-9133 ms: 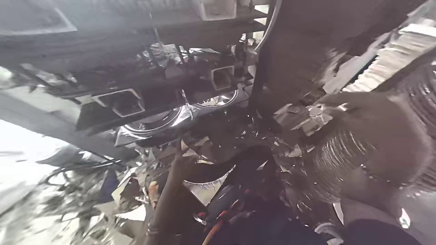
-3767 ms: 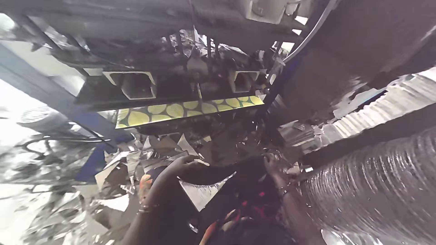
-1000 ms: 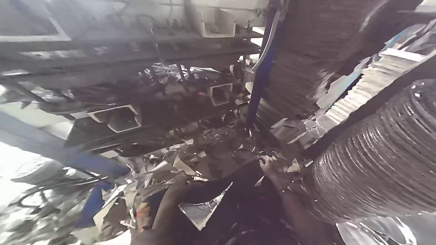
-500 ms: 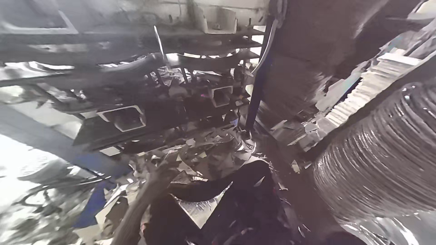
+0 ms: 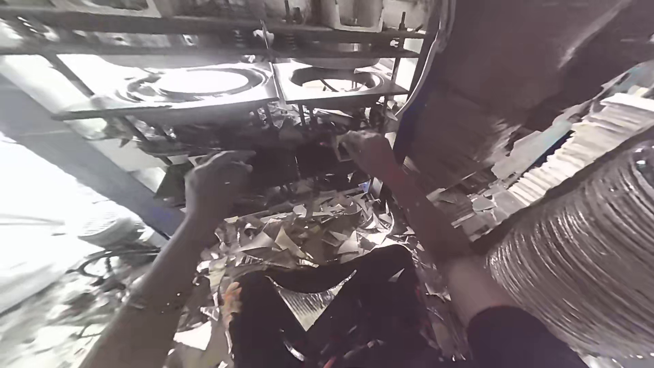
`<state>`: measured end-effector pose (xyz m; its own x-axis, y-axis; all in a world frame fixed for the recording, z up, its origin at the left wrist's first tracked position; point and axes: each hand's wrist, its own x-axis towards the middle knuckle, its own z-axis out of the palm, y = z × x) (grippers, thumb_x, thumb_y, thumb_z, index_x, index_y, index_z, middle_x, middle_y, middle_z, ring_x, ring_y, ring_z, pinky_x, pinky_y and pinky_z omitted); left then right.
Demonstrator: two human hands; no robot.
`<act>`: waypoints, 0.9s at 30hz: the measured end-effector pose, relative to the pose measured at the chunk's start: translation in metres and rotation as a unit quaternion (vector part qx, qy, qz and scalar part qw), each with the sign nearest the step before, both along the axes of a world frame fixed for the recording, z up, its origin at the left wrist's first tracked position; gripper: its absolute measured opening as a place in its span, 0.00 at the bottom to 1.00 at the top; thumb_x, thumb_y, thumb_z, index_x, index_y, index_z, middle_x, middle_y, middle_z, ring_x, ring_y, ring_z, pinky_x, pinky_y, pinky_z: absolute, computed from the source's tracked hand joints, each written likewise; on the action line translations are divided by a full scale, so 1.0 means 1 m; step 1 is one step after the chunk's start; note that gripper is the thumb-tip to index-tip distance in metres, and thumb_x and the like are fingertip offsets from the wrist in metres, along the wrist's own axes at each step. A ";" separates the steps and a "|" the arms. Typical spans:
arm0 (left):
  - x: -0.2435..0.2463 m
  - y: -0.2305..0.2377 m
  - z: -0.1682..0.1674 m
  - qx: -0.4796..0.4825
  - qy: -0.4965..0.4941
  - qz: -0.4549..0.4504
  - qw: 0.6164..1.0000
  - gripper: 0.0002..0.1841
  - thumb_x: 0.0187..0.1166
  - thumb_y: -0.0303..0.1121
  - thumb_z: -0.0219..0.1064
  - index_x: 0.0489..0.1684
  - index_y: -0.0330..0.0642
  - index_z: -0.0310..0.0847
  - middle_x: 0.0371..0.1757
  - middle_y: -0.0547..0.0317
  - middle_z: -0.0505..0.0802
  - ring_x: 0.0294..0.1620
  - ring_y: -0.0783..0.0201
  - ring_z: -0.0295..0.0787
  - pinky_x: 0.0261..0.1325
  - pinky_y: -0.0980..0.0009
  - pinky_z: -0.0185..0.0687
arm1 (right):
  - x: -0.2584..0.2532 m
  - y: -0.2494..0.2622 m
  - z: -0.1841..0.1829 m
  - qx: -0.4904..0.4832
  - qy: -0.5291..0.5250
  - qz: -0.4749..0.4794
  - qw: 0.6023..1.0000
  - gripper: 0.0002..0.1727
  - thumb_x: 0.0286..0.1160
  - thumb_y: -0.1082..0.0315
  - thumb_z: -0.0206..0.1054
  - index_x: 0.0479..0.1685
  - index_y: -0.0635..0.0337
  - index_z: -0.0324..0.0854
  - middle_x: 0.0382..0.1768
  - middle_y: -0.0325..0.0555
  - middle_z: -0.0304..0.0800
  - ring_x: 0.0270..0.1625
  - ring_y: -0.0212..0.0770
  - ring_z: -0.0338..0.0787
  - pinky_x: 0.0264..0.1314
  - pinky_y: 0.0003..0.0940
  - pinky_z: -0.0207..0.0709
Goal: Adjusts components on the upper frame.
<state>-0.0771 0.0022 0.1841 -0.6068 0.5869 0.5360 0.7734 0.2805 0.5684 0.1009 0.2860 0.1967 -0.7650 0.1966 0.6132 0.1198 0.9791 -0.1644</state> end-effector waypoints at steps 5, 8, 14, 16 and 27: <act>0.031 -0.012 -0.048 -0.038 0.008 -0.129 0.991 0.11 0.80 0.32 0.68 0.52 0.39 0.92 0.52 0.49 0.95 0.52 0.58 0.93 0.61 0.52 0.88 | 0.041 -0.028 -0.049 -0.069 -0.045 0.051 0.995 0.12 0.83 0.64 0.65 0.54 0.55 0.93 0.46 0.49 0.97 0.48 0.50 0.95 0.54 0.57 0.86; 0.027 -0.017 -0.089 -0.035 -0.005 -0.121 0.992 0.13 0.81 0.35 0.65 0.53 0.41 0.92 0.53 0.51 0.96 0.55 0.59 0.94 0.64 0.54 0.86 | 0.062 -0.031 -0.083 -0.183 -0.221 -0.045 0.957 0.18 0.88 0.57 0.59 0.62 0.52 0.89 0.53 0.52 0.95 0.57 0.55 0.92 0.63 0.62 0.79; 0.007 -0.031 -0.142 -0.117 -0.158 -0.072 0.978 0.13 0.83 0.29 0.66 0.59 0.34 0.88 0.59 0.43 0.93 0.56 0.52 0.92 0.66 0.51 0.83 | 0.099 0.011 -0.227 -0.273 -0.426 -0.105 0.856 0.23 0.84 0.55 0.66 0.71 0.59 0.84 0.68 0.65 0.86 0.75 0.65 0.81 0.80 0.66 0.66; -0.002 -0.030 -0.166 -0.168 -0.245 -0.052 0.953 0.15 0.85 0.33 0.64 0.65 0.37 0.86 0.62 0.45 0.92 0.54 0.55 0.91 0.63 0.55 0.83 | 0.104 0.021 -0.262 -0.284 -0.477 -0.121 0.823 0.25 0.84 0.53 0.65 0.74 0.57 0.81 0.71 0.66 0.83 0.77 0.66 0.79 0.79 0.67 0.66; 0.004 0.005 -0.254 -0.144 -0.557 -0.008 0.818 0.21 0.90 0.32 0.56 0.81 0.43 0.71 0.66 0.45 0.87 0.54 0.61 0.88 0.56 0.65 0.83 | 0.091 0.036 -0.339 -0.353 -0.442 -0.263 0.781 0.36 0.81 0.43 0.63 0.70 0.70 0.79 0.68 0.72 0.82 0.73 0.69 0.81 0.71 0.69 0.72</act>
